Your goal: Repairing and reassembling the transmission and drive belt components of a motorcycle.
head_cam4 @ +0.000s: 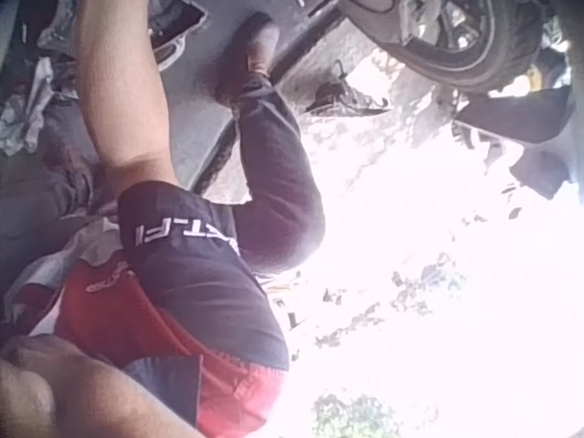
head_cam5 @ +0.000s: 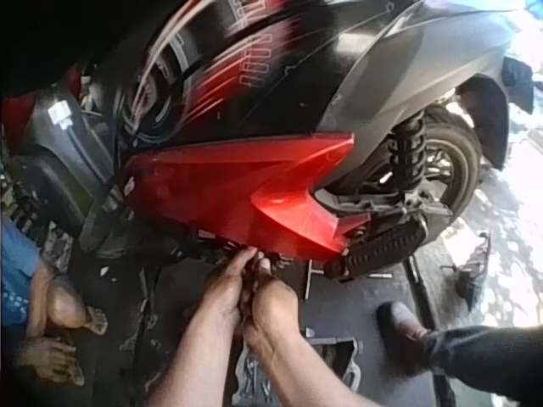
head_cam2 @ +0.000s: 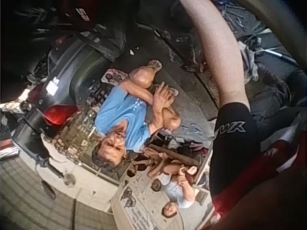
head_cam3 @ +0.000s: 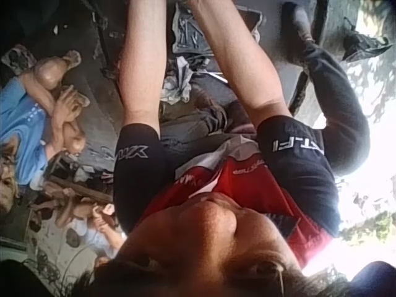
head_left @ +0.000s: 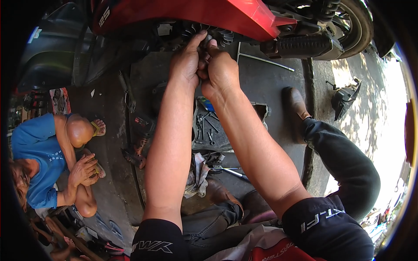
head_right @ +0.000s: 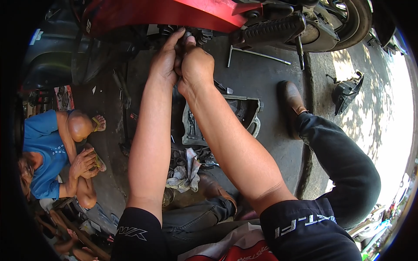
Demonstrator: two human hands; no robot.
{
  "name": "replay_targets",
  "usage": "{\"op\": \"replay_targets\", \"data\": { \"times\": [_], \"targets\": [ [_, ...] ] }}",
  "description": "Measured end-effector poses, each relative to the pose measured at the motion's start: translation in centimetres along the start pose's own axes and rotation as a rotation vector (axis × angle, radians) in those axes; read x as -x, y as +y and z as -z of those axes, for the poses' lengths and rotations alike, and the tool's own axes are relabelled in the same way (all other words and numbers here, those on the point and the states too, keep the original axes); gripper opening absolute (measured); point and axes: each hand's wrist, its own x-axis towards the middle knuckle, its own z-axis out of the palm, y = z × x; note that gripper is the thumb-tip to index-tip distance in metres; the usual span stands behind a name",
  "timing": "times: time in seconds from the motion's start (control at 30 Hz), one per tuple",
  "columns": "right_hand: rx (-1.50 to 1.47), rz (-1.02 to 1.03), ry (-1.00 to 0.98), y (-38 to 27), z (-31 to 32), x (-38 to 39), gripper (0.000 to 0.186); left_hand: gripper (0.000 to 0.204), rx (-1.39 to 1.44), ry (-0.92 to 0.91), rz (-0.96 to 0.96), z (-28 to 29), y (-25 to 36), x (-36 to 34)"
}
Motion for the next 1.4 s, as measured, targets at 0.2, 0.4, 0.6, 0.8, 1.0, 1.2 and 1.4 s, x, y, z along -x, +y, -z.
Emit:
{"op": "replay_targets", "data": {
  "times": [0.2,0.4,0.6,0.8,1.0,1.2,1.4],
  "targets": [
    [-0.049,-0.028,-0.014,-0.3,0.3,-0.5,0.03,0.027,-0.063,0.09,0.011,-1.6,0.3,0.9],
    [0.024,-0.058,0.076,0.0,0.1,0.3,0.035,0.026,-0.049,0.047,0.053,-0.3,0.3,0.7],
    [0.001,0.014,0.044,0.4,-0.6,-0.4,0.037,0.026,-0.009,-0.004,-0.001,-0.6,-0.1,-0.1],
    [0.033,-0.013,0.053,-0.4,-0.2,0.1,0.036,0.026,-0.05,0.03,0.04,-1.4,0.1,1.0],
    [0.055,-0.008,0.112,0.1,-0.4,0.3,0.037,0.031,-0.054,-0.014,0.07,0.0,0.1,0.2],
    [0.033,0.079,0.049,0.7,-0.3,-0.8,0.033,0.029,0.024,-0.04,-0.04,-0.3,-0.6,-0.8],
    [0.163,0.019,0.027,0.0,0.3,-0.3,0.039,0.028,-0.037,0.021,0.008,-0.5,-0.2,-0.1]
  ]
}}
